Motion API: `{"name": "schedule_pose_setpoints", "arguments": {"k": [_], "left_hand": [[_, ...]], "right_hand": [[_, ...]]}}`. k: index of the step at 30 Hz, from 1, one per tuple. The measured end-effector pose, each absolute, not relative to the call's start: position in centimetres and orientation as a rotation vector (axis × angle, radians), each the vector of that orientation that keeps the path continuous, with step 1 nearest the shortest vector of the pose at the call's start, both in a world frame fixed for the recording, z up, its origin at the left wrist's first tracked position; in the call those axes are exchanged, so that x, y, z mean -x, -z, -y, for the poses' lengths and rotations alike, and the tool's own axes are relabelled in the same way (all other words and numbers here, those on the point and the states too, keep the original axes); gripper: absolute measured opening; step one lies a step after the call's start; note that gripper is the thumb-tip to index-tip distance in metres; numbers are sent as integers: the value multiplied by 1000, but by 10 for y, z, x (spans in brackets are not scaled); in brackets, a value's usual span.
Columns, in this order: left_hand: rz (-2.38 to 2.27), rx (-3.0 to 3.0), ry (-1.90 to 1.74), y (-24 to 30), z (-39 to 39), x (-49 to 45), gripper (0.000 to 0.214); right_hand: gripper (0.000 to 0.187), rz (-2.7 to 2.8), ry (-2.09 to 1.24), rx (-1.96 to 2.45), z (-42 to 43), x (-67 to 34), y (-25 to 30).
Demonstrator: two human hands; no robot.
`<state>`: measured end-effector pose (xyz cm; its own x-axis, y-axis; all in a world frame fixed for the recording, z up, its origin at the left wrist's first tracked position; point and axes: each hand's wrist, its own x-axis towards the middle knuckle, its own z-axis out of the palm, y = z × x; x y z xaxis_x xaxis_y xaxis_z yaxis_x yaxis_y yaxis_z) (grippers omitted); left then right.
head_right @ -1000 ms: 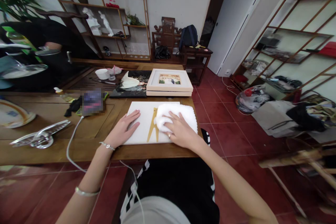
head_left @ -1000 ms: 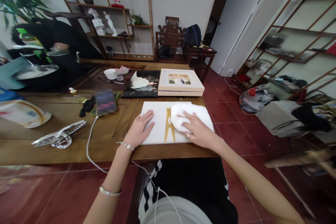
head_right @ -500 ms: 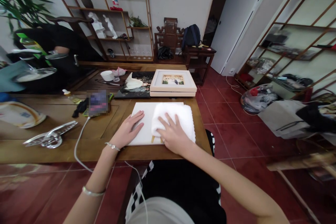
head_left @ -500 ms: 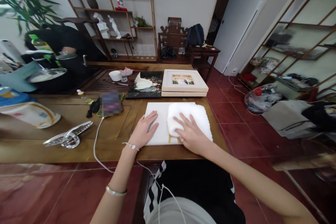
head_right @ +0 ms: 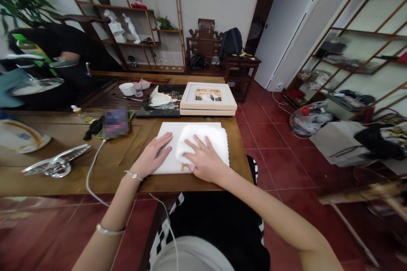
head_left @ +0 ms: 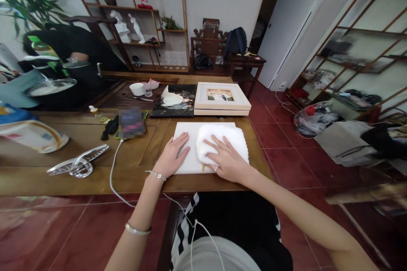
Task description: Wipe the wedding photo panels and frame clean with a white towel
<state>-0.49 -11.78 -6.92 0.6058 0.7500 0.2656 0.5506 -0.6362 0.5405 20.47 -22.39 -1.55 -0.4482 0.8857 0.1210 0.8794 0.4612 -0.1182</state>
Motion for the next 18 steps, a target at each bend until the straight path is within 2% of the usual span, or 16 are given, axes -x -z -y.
{"name": "schedule_pose_setpoints", "arguments": {"k": [8, 13, 18], "left_hand": [[-1022, -2405, -708, 70, 118, 5, 52], [-992, -2422, -715, 71, 117, 6, 51], [-991, -2439, -717, 71, 115, 6, 48]], "right_hand": [[32, 2581, 27, 1528, 180, -200, 16], [30, 2646, 26, 1466, 215, -187, 16], [26, 2667, -115, 1411, 264, -172, 10]]}}
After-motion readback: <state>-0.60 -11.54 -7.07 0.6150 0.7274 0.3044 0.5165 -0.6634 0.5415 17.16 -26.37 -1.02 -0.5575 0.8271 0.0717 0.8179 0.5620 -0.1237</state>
